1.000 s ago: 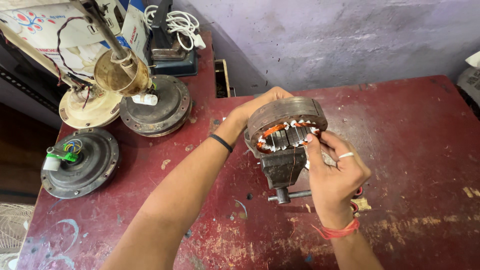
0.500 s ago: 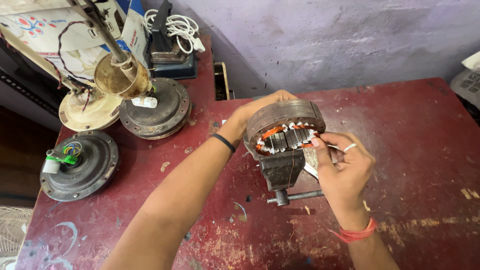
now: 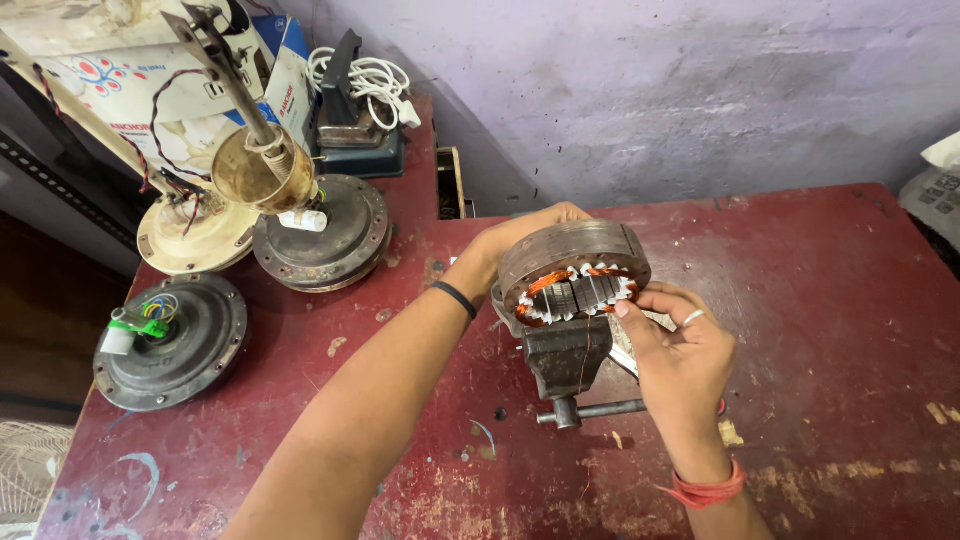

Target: The person works on a motor stator clamped in a bench vise, using hands and a metal tool to adjust and press copper windings within the stator slots. The person repeatedly rotates the stator and uses the tool to manipulate the windings, occasionally using scissors to trim wire.

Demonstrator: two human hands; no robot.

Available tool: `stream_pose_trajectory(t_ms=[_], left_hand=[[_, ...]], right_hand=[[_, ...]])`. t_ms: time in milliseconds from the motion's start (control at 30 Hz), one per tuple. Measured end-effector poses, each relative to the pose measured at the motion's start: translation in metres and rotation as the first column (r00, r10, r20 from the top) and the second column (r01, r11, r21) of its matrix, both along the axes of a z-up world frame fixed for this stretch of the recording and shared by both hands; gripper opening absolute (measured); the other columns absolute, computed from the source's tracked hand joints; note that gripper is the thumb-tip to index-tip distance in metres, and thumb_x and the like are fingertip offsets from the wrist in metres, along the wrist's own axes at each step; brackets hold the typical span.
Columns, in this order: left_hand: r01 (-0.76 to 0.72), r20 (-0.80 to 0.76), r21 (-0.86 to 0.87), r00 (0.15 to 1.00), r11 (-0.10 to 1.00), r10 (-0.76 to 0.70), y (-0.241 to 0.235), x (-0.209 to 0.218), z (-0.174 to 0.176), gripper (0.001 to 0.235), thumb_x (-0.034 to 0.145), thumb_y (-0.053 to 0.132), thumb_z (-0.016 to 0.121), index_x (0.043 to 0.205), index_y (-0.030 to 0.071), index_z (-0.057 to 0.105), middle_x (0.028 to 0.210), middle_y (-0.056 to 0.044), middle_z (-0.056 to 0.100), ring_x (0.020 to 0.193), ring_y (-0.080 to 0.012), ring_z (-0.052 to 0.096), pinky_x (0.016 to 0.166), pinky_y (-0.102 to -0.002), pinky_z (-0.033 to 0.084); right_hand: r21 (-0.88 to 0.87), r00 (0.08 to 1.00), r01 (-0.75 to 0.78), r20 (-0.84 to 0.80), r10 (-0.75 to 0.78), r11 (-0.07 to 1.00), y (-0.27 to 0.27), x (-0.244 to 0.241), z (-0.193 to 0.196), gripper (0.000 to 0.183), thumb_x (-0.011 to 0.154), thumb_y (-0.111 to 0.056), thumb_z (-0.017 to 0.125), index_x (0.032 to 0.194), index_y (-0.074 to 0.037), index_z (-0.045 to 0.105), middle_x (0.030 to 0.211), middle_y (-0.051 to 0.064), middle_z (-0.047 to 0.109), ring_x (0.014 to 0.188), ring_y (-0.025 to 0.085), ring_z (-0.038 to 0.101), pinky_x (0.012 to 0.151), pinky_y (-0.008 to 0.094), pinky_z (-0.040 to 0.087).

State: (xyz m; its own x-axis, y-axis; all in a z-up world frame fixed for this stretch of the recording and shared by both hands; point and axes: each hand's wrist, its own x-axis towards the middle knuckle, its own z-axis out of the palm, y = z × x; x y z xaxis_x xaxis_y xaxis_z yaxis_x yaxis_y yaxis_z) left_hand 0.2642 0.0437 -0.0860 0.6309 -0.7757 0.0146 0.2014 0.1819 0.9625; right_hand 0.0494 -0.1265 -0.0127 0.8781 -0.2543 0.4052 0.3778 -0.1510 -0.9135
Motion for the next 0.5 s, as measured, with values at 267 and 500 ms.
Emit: stream_pose_trajectory(t_ms=[267,500], left_hand=[[0.017,-0.034,-0.114,0.999,0.993,-0.021,0.008,-0.023,0.032,0.021,0.099,0.017,0.066,0.111,0.001,0.074,0.104,-0.004,0.077,0.09,-0.0081,0.071,0.082,-0.026,0.06],[-0.144,0.141,-0.169,0.976,0.975,0.168,0.018,-0.038,0.036,0.021,0.098,0.01,0.07,0.112,-0.002,0.076,0.097,-0.007,0.078,0.079,-0.0099,0.071,0.07,-0.027,0.06]], right_hand=[[0.023,0.998,-0.063,0.017,0.063,0.998,-0.008,0.006,-0.006,0.014,0.09,0.005,0.074,0.101,0.01,0.07,0.111,0.012,0.069,0.095,0.011,0.067,0.083,0.023,0.059],[-0.112,0.992,0.069,-0.1,-0.08,0.991,0.0,-0.026,0.004,0.028,0.086,-0.013,0.081,0.106,0.005,0.072,0.096,0.011,0.077,0.081,0.012,0.071,0.069,0.024,0.057]])
